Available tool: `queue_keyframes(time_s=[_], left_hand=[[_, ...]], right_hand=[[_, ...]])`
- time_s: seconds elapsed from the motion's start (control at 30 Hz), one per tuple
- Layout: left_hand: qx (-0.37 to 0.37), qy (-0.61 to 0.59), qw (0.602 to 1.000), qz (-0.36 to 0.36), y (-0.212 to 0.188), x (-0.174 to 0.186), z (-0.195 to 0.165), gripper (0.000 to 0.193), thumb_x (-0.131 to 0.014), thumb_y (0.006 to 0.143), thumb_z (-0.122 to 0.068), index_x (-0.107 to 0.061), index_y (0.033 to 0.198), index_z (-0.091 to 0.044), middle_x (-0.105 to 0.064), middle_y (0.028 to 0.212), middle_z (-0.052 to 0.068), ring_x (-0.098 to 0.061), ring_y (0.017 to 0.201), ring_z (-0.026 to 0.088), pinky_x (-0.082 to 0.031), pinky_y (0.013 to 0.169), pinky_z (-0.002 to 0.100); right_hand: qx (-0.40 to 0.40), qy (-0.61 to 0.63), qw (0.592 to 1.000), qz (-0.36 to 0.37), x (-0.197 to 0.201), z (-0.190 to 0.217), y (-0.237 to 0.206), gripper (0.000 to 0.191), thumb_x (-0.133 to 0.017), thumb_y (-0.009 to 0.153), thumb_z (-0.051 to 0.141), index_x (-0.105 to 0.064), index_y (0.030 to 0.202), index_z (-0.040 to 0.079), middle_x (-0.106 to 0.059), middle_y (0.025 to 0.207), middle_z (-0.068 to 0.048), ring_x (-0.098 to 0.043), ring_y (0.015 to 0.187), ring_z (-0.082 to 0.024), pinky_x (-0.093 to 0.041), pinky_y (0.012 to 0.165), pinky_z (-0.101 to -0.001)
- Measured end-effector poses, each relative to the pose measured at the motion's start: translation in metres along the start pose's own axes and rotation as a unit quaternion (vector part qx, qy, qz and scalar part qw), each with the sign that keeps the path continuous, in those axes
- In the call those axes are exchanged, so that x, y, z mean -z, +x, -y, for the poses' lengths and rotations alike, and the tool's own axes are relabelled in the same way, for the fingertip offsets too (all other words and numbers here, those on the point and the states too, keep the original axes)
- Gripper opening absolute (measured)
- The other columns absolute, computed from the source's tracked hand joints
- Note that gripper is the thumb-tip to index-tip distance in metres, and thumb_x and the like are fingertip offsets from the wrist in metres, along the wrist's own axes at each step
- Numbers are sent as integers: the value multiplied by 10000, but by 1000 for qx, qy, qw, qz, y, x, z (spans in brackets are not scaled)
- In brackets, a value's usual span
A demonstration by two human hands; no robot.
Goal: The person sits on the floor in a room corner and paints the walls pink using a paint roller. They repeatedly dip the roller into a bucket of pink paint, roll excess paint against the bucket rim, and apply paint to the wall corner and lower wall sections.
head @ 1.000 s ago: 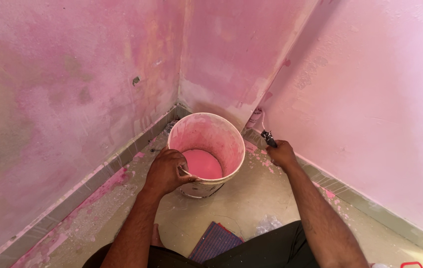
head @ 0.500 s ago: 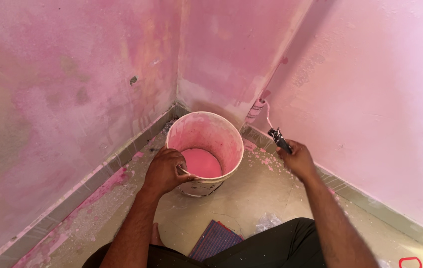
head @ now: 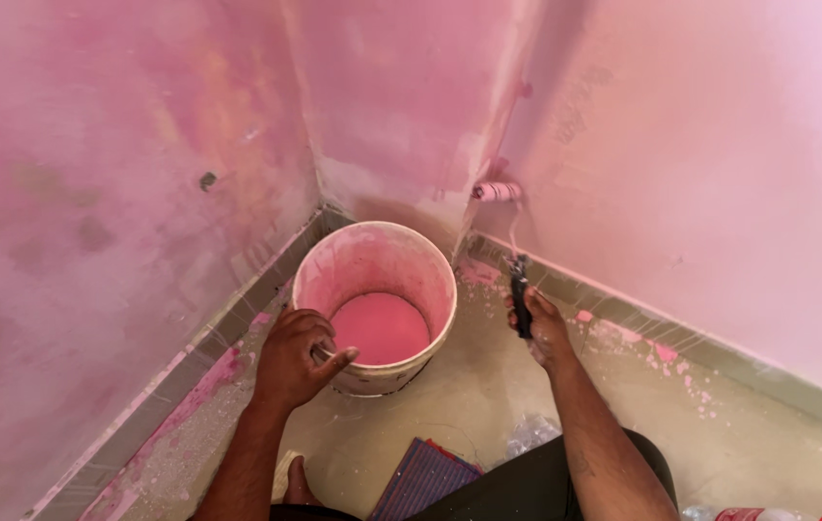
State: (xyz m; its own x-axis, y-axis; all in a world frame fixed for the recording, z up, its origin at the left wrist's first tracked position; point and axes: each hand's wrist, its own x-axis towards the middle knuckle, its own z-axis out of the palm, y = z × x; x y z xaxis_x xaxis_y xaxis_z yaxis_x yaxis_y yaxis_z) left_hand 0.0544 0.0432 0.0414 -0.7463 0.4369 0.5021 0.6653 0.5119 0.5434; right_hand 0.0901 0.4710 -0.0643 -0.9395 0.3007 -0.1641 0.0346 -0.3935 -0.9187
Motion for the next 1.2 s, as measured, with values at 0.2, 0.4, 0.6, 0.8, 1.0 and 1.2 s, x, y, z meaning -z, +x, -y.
queue_keyframes(time_s=[0.2,0.4,0.6,0.8,1.0,1.2], left_hand=[[8,14,1000,10,4,-12,4,373,-864,729,-391,-687,710,-63,-713,848,78,-685,917,256,-453,1057,456],[23,36,999,29,7,-16,3,546,-958,457,-442,-683,731,-57,-709,861,86,-676,965,282,-424,1083,498],[35,46,998,28,9,-20,4,589,-979,398,-417,-683,762,-60,-710,897,92,-668,981,293,-369,1143,525],[51,50,997,41,6,-20,6,577,-986,393,-412,-678,734,-64,-717,880,76,-678,978,273,-354,1186,527],[29,50,998,21,6,-21,8,575,-987,418,-413,-677,753,-63,-712,916,98,-668,992,296,-369,1158,519],[68,35,996,39,5,-21,8,582,-983,418,-405,-674,777,-66,-707,946,101,-668,1006,294,-445,1067,455]], right_hand=[[-161,-116,980,-34,1,-13,29,399,-433,1059,461,-613,1107,107,-659,857,-39,-612,661,-156,-566,644,-351],[-143,-121,982,-24,15,-30,46,432,-418,1067,458,-720,1150,162,-618,739,-15,-548,583,-132,-470,553,-309],[-46,-147,986,-64,4,-19,67,541,-381,1065,545,-699,1151,116,-580,690,-17,-534,546,-114,-465,517,-291],[-77,-204,970,-112,-1,-21,53,578,-396,1051,578,-692,1088,83,-592,639,-20,-523,463,-116,-416,428,-291],[-10,-170,980,-100,-5,-30,50,569,-381,1046,582,-695,1043,107,-562,603,-13,-466,418,-98,-364,393,-286],[-83,-180,975,-97,-5,-39,41,598,-347,1053,567,-679,982,75,-504,558,-43,-434,394,-135,-343,370,-324]])
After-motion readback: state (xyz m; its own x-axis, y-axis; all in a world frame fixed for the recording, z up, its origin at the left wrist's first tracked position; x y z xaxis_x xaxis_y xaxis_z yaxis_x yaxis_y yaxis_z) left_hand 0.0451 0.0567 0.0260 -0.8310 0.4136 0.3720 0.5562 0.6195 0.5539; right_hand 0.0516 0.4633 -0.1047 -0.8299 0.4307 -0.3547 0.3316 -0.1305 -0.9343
